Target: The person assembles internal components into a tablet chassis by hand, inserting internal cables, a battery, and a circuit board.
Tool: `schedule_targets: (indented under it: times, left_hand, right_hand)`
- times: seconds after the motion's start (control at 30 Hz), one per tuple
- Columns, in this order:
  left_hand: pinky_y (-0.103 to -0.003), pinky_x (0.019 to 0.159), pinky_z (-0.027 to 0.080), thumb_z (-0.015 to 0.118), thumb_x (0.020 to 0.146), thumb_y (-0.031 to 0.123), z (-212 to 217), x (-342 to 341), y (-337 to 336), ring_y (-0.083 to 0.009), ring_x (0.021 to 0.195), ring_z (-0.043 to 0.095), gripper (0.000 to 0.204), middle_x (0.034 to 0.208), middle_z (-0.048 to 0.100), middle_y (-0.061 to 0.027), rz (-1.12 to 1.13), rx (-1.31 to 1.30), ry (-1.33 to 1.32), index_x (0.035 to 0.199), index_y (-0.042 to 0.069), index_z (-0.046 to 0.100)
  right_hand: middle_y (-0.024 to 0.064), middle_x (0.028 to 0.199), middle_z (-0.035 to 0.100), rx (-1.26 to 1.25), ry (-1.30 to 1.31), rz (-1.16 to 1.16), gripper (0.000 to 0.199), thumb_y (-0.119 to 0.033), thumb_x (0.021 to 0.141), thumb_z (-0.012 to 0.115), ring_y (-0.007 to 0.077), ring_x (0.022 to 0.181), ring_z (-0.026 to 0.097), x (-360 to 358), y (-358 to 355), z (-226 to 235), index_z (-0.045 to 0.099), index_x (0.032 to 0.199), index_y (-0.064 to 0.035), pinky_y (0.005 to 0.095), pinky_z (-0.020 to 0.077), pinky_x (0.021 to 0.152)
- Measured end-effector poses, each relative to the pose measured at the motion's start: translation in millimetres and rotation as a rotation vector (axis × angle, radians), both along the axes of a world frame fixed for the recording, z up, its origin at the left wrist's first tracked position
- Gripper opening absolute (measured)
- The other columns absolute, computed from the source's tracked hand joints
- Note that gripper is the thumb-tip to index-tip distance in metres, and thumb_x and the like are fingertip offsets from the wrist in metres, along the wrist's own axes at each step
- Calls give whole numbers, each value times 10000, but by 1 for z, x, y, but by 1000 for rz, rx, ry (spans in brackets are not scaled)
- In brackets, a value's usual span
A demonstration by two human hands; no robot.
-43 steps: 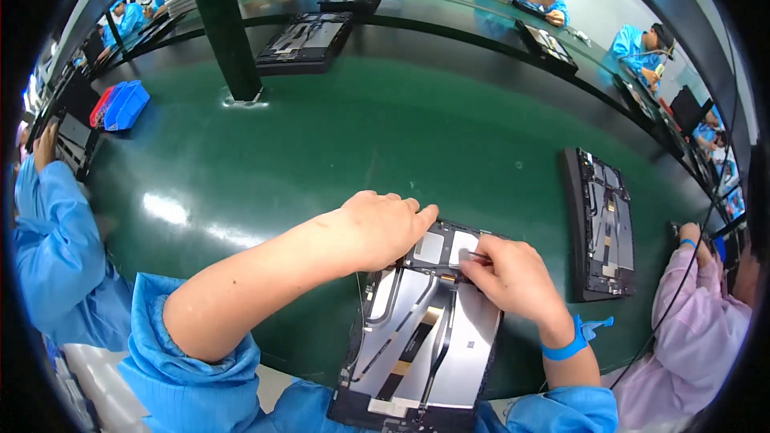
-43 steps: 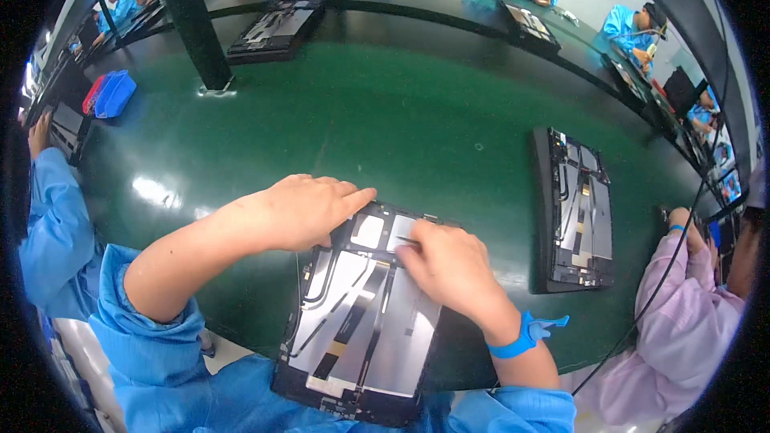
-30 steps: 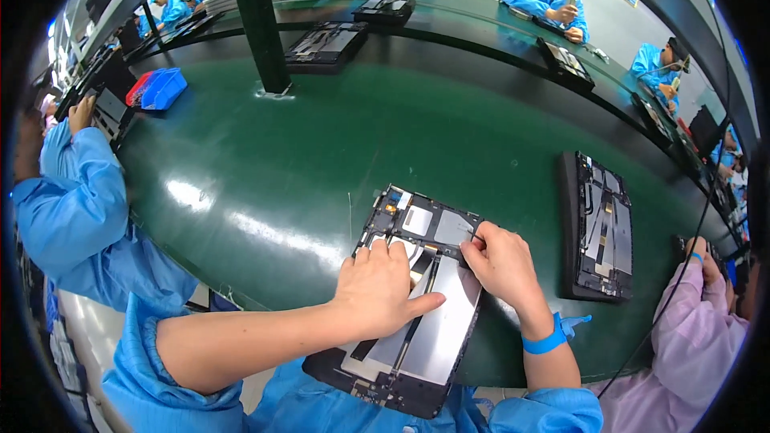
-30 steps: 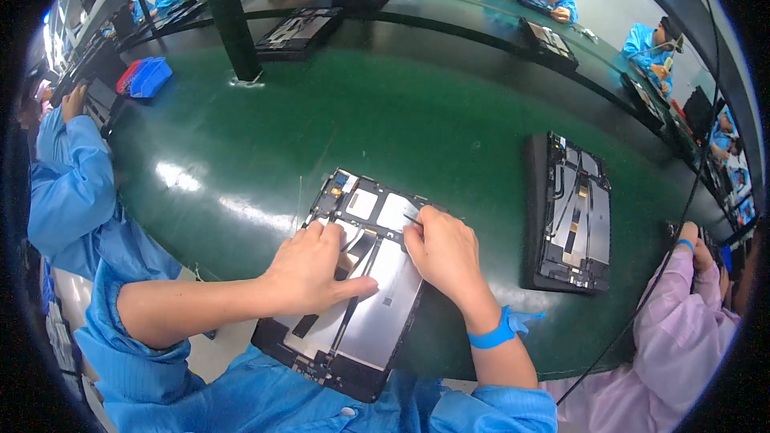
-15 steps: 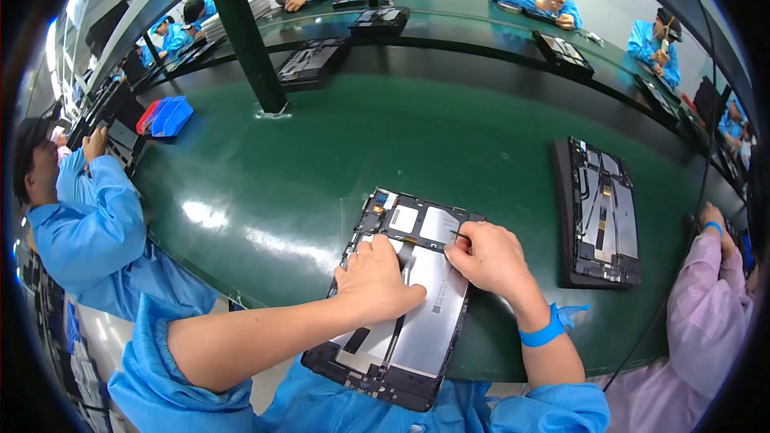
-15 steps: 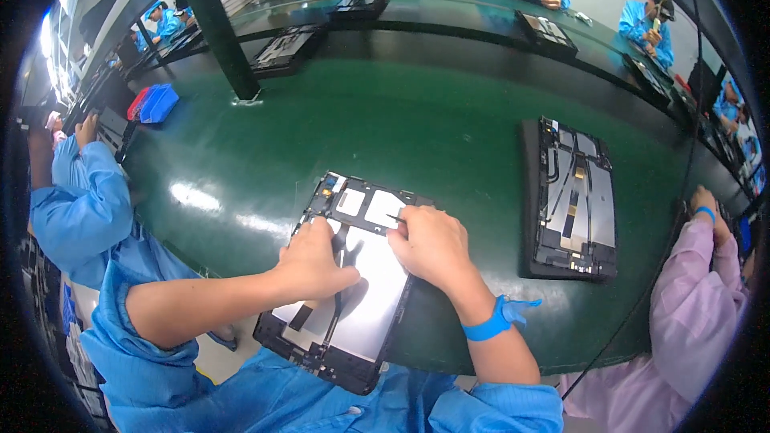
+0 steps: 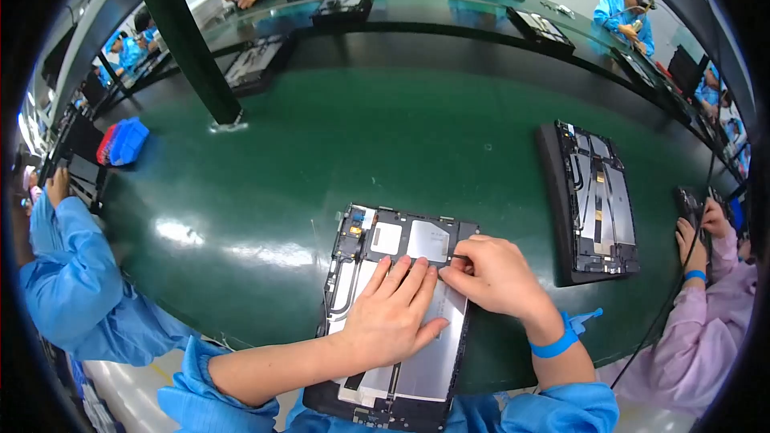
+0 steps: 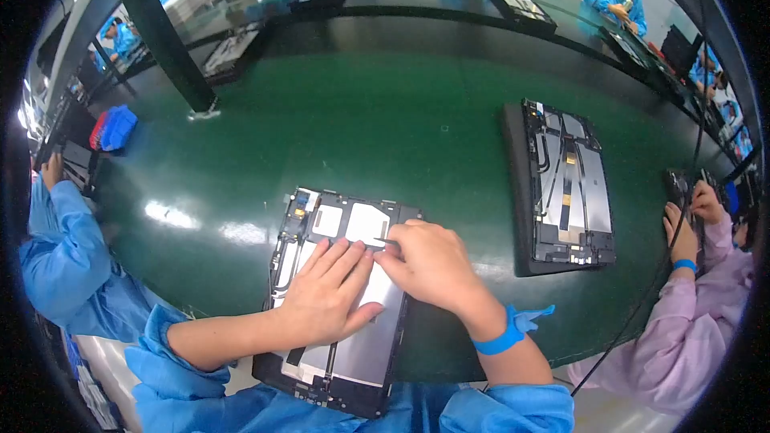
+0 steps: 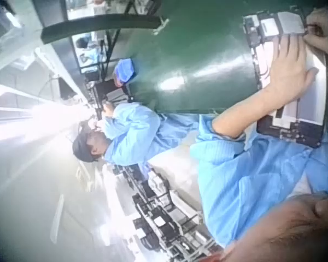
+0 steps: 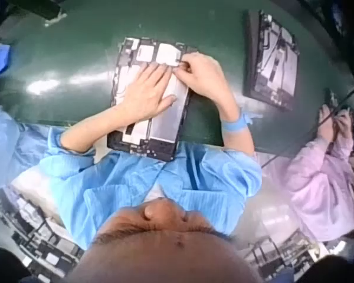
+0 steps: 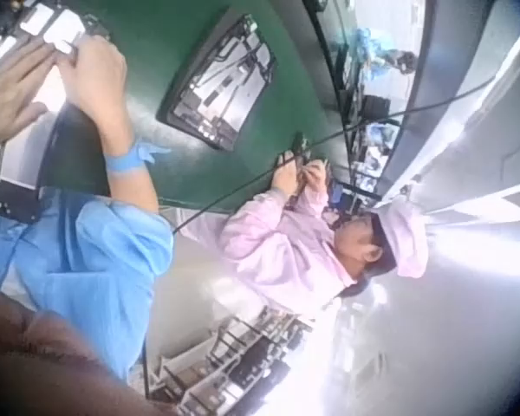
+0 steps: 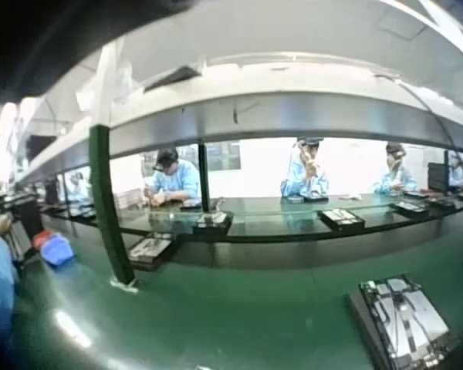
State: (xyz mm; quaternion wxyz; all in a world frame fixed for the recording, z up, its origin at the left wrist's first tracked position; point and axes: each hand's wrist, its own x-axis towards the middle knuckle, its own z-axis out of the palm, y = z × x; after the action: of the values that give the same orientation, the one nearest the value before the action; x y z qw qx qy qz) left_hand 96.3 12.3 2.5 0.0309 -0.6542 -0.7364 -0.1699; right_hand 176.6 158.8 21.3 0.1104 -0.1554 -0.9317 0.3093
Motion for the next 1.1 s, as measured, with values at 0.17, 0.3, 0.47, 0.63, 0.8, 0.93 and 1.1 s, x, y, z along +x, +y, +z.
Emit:
schedule_targets:
  times: [0.17, 0.3, 0.47, 0.63, 0.8, 0.93, 1.1]
  left_hand:
    - [-423, 894, 272, 507, 714, 360, -1, -1, 2, -312, 1004, 411, 515, 1053, 458, -180, -1, 8, -59, 1036, -39, 463]
    - [-423, 897, 267, 507, 714, 354, -3, -3, 0, -310, 1001, 408, 503, 1043, 460, -177, 4, 15, -66, 1034, -32, 466]
    - [-439, 878, 279, 554, 671, 356, -4, -2, 1, -334, 976, 424, 485, 1042, 451, -198, -19, 45, -47, 1031, 37, 495]
    - [-447, 878, 279, 566, 660, 350, -2, 0, 2, -341, 977, 422, 473, 1048, 443, -199, -17, 23, -54, 1041, 77, 502]
    - [-456, 882, 274, 581, 652, 338, -3, 0, 0, -348, 981, 418, 477, 1052, 434, -202, -24, 0, -68, 1052, 91, 500]
    - [-465, 885, 267, 587, 650, 322, 0, 1, 0, -354, 979, 416, 470, 1055, 424, -208, -43, -4, -73, 1053, 96, 502]
    - [-473, 885, 264, 590, 646, 305, 1, -2, 1, -362, 973, 415, 466, 1055, 417, -218, -54, -26, -70, 1054, 98, 501]
  right_hand:
    - [71, 523, 488, -315, -158, -50, 196, -114, 638, 606, 117, 464, 461, 6, 11, 7, 484, 555, 15, 246, 359, 433]
    - [119, 549, 517, -316, -204, -30, 215, -172, 650, 587, 222, 486, 515, 7, 9, 11, 498, 571, 7, 295, 379, 448]
    - [120, 563, 506, -279, -155, -37, 203, -151, 643, 592, 221, 490, 511, 11, 10, 6, 490, 573, 10, 301, 375, 440]
    - [128, 579, 496, -272, -128, -46, 202, -142, 640, 583, 252, 510, 510, 14, 10, 3, 471, 574, 13, 330, 374, 451]
    - [141, 569, 482, -224, -98, -5, 203, -142, 624, 568, 298, 546, 500, 15, 9, -2, 451, 565, 13, 364, 377, 481]
    - [92, 492, 457, -200, -4, -8, 191, -75, 604, 595, 184, 427, 440, 17, 8, -5, 442, 522, 6, 288, 332, 398]
    - [97, 481, 449, -173, 36, -8, 189, -81, 591, 585, 195, 425, 439, 14, 8, -7, 436, 513, 7, 297, 335, 399]
